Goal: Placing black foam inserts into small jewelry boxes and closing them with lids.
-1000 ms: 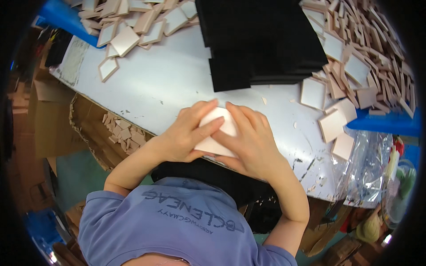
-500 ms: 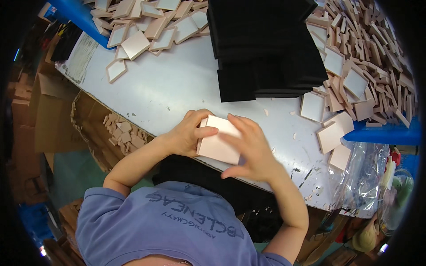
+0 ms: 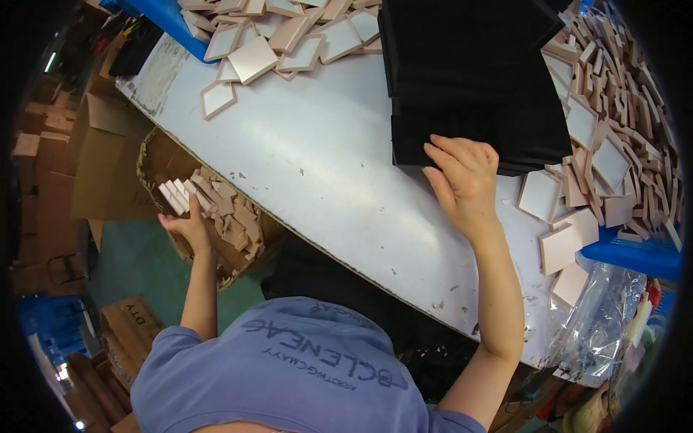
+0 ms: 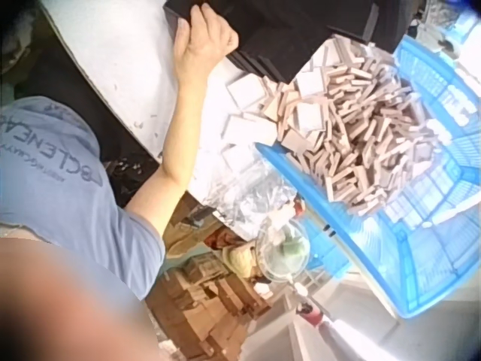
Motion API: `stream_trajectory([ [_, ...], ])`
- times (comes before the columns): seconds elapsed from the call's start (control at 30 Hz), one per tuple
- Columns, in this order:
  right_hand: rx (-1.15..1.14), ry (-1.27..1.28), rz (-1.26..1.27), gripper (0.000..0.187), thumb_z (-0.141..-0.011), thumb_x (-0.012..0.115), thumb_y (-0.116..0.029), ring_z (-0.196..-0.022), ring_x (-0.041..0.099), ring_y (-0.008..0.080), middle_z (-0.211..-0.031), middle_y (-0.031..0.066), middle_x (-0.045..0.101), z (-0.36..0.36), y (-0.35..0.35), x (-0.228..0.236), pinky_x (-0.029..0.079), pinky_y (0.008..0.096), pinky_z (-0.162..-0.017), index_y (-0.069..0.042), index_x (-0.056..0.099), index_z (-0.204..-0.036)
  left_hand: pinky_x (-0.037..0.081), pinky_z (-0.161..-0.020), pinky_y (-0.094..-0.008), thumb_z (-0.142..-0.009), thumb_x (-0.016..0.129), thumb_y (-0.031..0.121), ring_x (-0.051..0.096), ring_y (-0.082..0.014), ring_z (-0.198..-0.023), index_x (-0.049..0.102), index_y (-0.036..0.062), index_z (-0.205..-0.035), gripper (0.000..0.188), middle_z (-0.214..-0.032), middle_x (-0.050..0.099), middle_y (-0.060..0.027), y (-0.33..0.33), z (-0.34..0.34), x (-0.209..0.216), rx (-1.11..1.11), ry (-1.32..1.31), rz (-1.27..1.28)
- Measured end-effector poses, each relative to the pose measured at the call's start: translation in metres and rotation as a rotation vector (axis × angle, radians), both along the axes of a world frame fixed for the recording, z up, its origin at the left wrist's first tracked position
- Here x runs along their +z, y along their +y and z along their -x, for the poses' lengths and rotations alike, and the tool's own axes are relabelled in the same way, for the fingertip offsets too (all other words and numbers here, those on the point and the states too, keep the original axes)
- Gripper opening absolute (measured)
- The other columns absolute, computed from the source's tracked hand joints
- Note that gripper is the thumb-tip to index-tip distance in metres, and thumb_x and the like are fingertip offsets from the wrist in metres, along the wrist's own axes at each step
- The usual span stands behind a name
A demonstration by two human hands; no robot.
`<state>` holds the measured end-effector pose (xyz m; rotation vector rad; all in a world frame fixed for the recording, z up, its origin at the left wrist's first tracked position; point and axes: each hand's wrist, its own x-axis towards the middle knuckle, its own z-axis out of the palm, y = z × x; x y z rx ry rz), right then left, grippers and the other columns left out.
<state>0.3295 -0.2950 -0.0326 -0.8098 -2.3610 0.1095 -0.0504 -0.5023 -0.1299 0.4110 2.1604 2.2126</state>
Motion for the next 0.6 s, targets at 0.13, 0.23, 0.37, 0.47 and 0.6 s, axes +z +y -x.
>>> stream_trajectory([
  [0.13, 0.002, 0.017, 0.031, 0.022, -0.077, 0.066, -0.008, -0.097, 0.057, 0.0228, -0.108, 0.0076, 0.064, 0.002, -0.003, 0.002, 0.035, 0.0357, -0.089, -0.004, 0.067, -0.098, 0.026, -0.105, -0.0421, -0.078, 0.069, 0.017, 0.035, -0.0303, -0.126, 0.021, -0.0034, -0.137, 0.078, -0.136, 0.031, -0.0203, 0.051, 0.022, 0.031, -0.401, 0.696, 0.475],
  [0.23, -0.034, 0.184, 0.189, 0.019, -0.08, 0.063, -0.006, -0.093, 0.059, 0.0229, -0.107, 0.01, 0.064, -0.005, -0.006, 0.005, 0.04, 0.0325, -0.085, -0.001, 0.066, -0.099, 0.022, -0.103, -0.0522, -0.08, 0.067, 0.023, 0.029, -0.0378, -0.129, 0.034, 0.0015, -0.133, 0.066, -0.137, 0.033, -0.0236, 0.109, 0.032, 0.048, -0.514, 0.8, 0.8],
  [0.37, -0.302, 0.932, 0.457, 0.016, -0.091, 0.056, -0.007, -0.087, 0.053, 0.0091, -0.099, 0.0058, 0.061, -0.025, -0.016, -0.007, 0.043, 0.0224, -0.076, 0.003, 0.064, -0.1, 0.02, -0.099, -0.0631, -0.081, 0.065, 0.025, 0.021, -0.0465, -0.131, 0.056, 0.0102, -0.112, 0.035, -0.141, 0.032, -0.023, 0.135, 0.045, 0.044, -0.359, 0.985, 1.086],
  [0.47, -0.385, 1.158, 0.366, 0.015, -0.089, 0.057, -0.004, -0.083, 0.05, 0.0082, -0.092, 0.0035, 0.058, -0.029, -0.035, 0.0, 0.041, 0.0228, -0.072, 0.0, 0.066, -0.1, 0.026, -0.104, -0.0525, -0.079, 0.067, 0.019, 0.029, -0.0438, -0.131, 0.064, 0.0064, -0.082, 0.013, -0.14, 0.036, -0.0247, 0.121, 0.018, 0.044, -0.788, 0.8, 0.861],
  [0.6, -0.27, 0.638, 0.013, 0.019, -0.078, 0.062, 0.002, -0.076, 0.047, 0.0101, -0.082, 0.0007, 0.053, 0.001, -0.07, -0.002, 0.039, 0.0262, -0.07, -0.005, 0.068, -0.095, 0.035, -0.099, -0.0475, -0.068, 0.077, 0.018, 0.043, -0.0406, -0.122, 0.063, 0.0061, -0.091, 0.03, -0.135, 0.041, -0.026, 0.084, -0.097, 0.055, -1.257, 0.941, 0.473],
])
